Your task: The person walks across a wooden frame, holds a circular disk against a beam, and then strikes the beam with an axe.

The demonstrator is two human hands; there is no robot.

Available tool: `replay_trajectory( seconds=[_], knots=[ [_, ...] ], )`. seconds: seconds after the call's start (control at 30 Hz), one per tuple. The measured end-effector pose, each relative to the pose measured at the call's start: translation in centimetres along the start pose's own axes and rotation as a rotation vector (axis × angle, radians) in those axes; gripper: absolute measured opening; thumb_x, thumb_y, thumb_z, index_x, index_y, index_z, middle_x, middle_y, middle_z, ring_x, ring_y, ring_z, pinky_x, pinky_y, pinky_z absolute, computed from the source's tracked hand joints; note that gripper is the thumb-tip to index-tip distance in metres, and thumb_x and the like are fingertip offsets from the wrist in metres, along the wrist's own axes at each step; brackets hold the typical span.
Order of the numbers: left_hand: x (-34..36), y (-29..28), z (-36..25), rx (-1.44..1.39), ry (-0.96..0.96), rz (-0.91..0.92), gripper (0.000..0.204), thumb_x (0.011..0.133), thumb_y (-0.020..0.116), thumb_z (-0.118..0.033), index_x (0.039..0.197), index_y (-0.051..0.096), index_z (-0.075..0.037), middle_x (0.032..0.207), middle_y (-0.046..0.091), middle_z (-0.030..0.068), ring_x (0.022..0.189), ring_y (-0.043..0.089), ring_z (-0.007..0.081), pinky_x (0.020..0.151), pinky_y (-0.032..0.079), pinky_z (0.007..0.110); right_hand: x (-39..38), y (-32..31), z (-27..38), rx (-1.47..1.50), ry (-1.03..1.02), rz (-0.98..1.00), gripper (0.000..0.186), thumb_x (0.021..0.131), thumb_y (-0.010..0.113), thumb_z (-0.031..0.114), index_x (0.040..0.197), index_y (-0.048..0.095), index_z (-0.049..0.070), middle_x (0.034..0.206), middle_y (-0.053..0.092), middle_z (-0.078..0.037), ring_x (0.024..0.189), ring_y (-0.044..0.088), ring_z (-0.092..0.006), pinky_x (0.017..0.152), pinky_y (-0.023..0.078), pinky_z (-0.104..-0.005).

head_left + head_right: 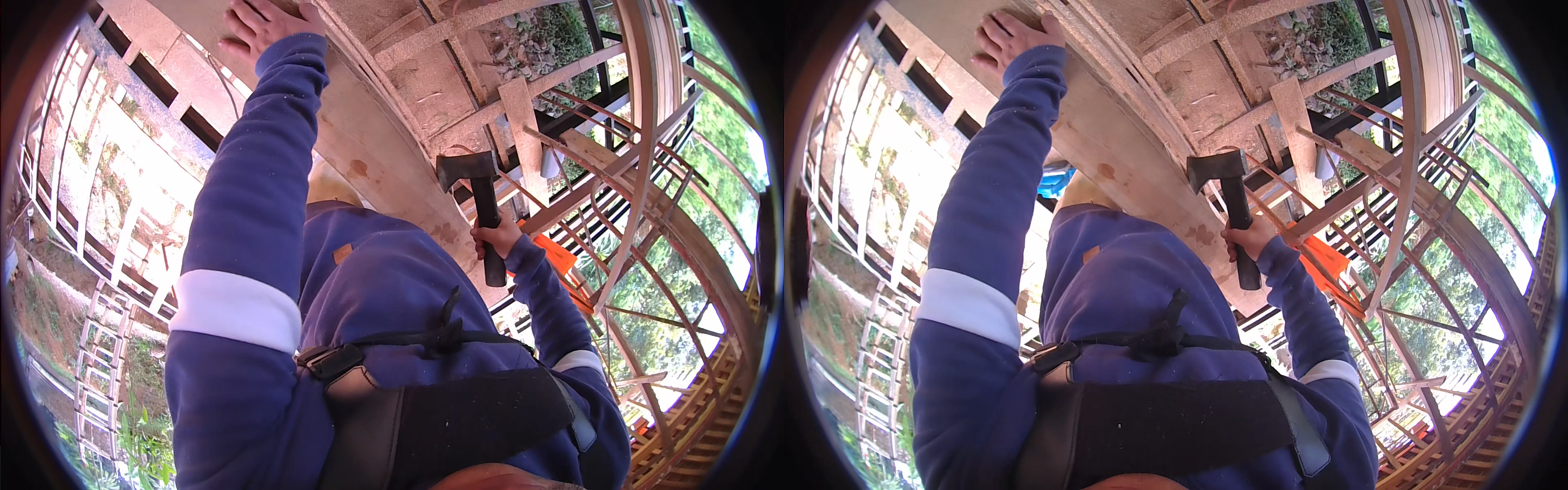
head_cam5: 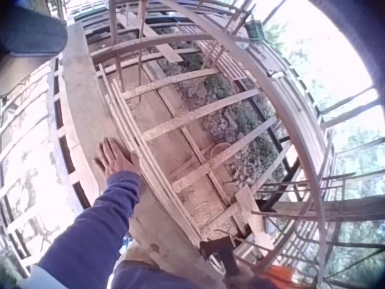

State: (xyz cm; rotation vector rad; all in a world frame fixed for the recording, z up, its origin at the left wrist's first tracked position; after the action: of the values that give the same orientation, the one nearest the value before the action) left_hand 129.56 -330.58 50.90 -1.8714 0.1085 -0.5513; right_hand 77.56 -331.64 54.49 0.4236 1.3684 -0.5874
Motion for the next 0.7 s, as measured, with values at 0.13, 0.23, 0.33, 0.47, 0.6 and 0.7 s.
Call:
replay_trajectory(
  seconds=[0.13,0.23,0.33,0.47,0.6,0.7],
  knots=[
    [-0.3,1.2,0.7,-0.005,-0.111,0.151,0.084,0.088,0.058,-0.042,0.152,0.029,0.002,0.160,0.028,0.0187,0.151,0.018,0.0347,0.122,0.008,0.057,-4.2,3.2,7.0,-0.126,-0.225,-0.069,0.011,0.087,0.067,0.006,0.089,0.058,0.001,0.069,0.061,-0.006,0.055,0.060,-0.0144,0.053,0.051,-0.0303],
    [-0.4,0.6,0.1,0.014,-0.105,0.169,0.083,0.088,0.058,-0.042,0.152,0.029,0.002,0.159,0.029,0.0188,0.150,0.019,0.0350,0.121,0.009,0.057,-11.8,4.0,16.5,-0.057,-0.781,-0.156,0.015,0.088,0.061,-0.001,0.101,0.055,0.001,0.073,0.060,-0.005,0.064,0.060,-0.0125,0.059,0.050,-0.0293],
    [-0.3,0.0,-0.3,0.003,-0.098,0.136,0.083,0.088,0.057,-0.042,0.152,0.030,0.001,0.159,0.029,0.0187,0.150,0.020,0.0348,0.121,0.010,0.057,-19.1,2.5,21.8,0.184,-1.485,-0.206,0.020,0.091,0.057,-0.003,0.108,0.047,0.003,0.076,0.057,-0.011,0.063,0.058,-0.0176,0.064,0.054,-0.0370],
    [-0.2,0.0,0.0,0.008,-0.125,0.159,0.082,0.088,0.057,-0.041,0.152,0.029,0.001,0.159,0.029,0.0184,0.150,0.020,0.0345,0.121,0.011,0.057,-13.0,4.0,15.9,0.103,-1.322,-0.296,0.019,0.090,0.062,0.007,0.105,0.052,0.005,0.075,0.059,-0.012,0.065,0.062,-0.0232,0.063,0.054,-0.0397],
    [0.0,0.1,-0.2,0.009,-0.118,0.159,0.082,0.087,0.058,-0.041,0.152,0.030,0.000,0.159,0.030,0.0170,0.150,0.020,0.0337,0.122,0.010,0.056,-0.9,2.8,4.6,-0.971,-0.316,-0.370,0.012,0.082,0.067,0.015,0.082,0.059,0.006,0.064,0.061,-0.009,0.063,0.067,-0.0178,0.057,0.053,-0.0330],
    [0.1,0.5,-0.2,0.025,-0.151,0.204,0.083,0.087,0.059,-0.041,0.153,0.029,0.000,0.161,0.028,0.0164,0.151,0.019,0.0329,0.122,0.007,0.054,-0.1,0.9,2.2,-0.599,-0.070,-0.195,0.013,0.082,0.067,0.014,0.081,0.060,0.004,0.059,0.059,-0.006,0.051,0.062,-0.0161,0.049,0.050,-0.0320]
  ],
)
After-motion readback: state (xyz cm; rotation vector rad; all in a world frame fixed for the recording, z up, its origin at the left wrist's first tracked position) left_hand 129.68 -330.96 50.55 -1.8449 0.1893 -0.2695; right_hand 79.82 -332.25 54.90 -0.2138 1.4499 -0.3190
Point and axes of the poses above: each hand's wrist, its own x-axis towards the middle knuckle, its own y-axis out of the palm, z = x × y, the point moved 9 cm from there along x, towards the middle knuckle
